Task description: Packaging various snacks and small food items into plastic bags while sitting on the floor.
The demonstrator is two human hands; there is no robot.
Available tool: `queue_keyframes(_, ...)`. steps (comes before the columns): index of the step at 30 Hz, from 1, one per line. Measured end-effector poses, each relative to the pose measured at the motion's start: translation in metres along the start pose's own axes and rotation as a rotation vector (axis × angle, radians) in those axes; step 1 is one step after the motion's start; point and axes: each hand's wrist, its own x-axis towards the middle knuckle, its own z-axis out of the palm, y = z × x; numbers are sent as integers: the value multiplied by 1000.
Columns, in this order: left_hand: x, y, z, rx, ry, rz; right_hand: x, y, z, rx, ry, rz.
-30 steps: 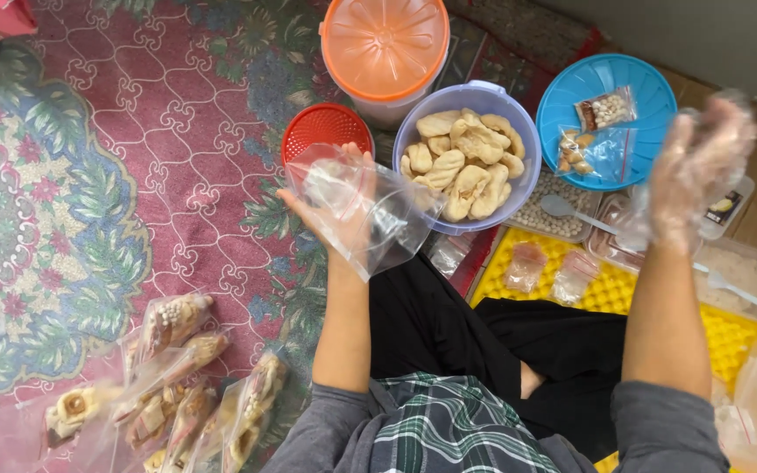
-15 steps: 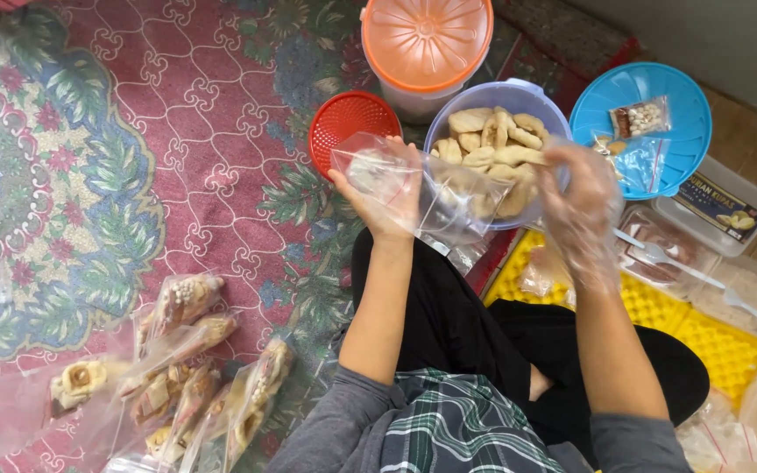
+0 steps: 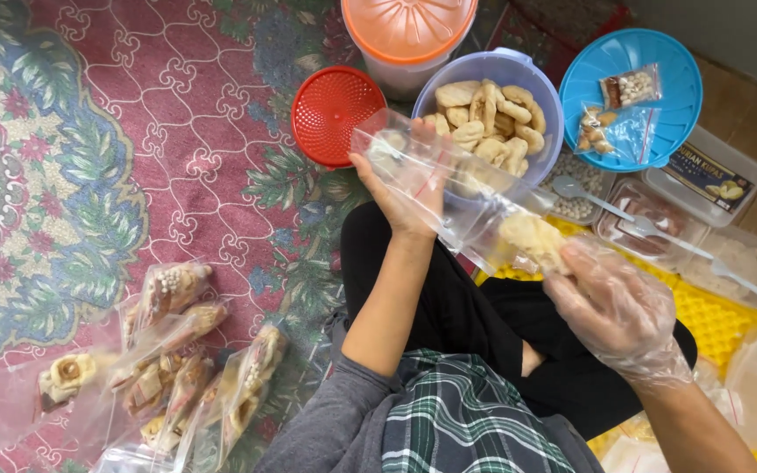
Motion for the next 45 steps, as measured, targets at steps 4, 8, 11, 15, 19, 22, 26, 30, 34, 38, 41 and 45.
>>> queue_keyframes(4,-10,-10,-4,-12,-93,-37,-9,1,4,-285,-99,-115)
queue_keyframes(8,-20,-21,-7,-43,-171,-118,15,-11,10,-201,-212,-9)
queue_keyframes(11,-24,-27,-10,-66,-236,-206,13,-16,23,-258,-315,3)
queue_keyframes(15,-29,-33,-16,-101,-289,-392,17,-9,34,-349,-395,-17)
queue_keyframes(19,-42,-39,-1,-137,-315,-406,52,-13,31,-464,-232,-115)
queue_keyframes(22,-54,-52,4,-42,-189,-383,56,-13,25,-311,-252,-98)
queue_keyframes(26,-56,-53,-1,-263,-274,-464,59,-13,19,38,-296,-60)
queue_keyframes(30,-37,-38,0,-227,-258,-419,58,-11,13,380,-334,-11)
queue_keyframes(34,-6,3,10,-103,-297,-314,57,-9,4,608,-355,30)
queue_keyframes(38,32,53,6,-171,-373,-70,67,12,-17,855,-369,237)
queue_keyframes(41,59,80,-18,-130,-390,21,53,65,14,773,-337,500)
queue_keyframes(45,53,96,-18,-218,-228,73,-28,155,136,153,-254,544)
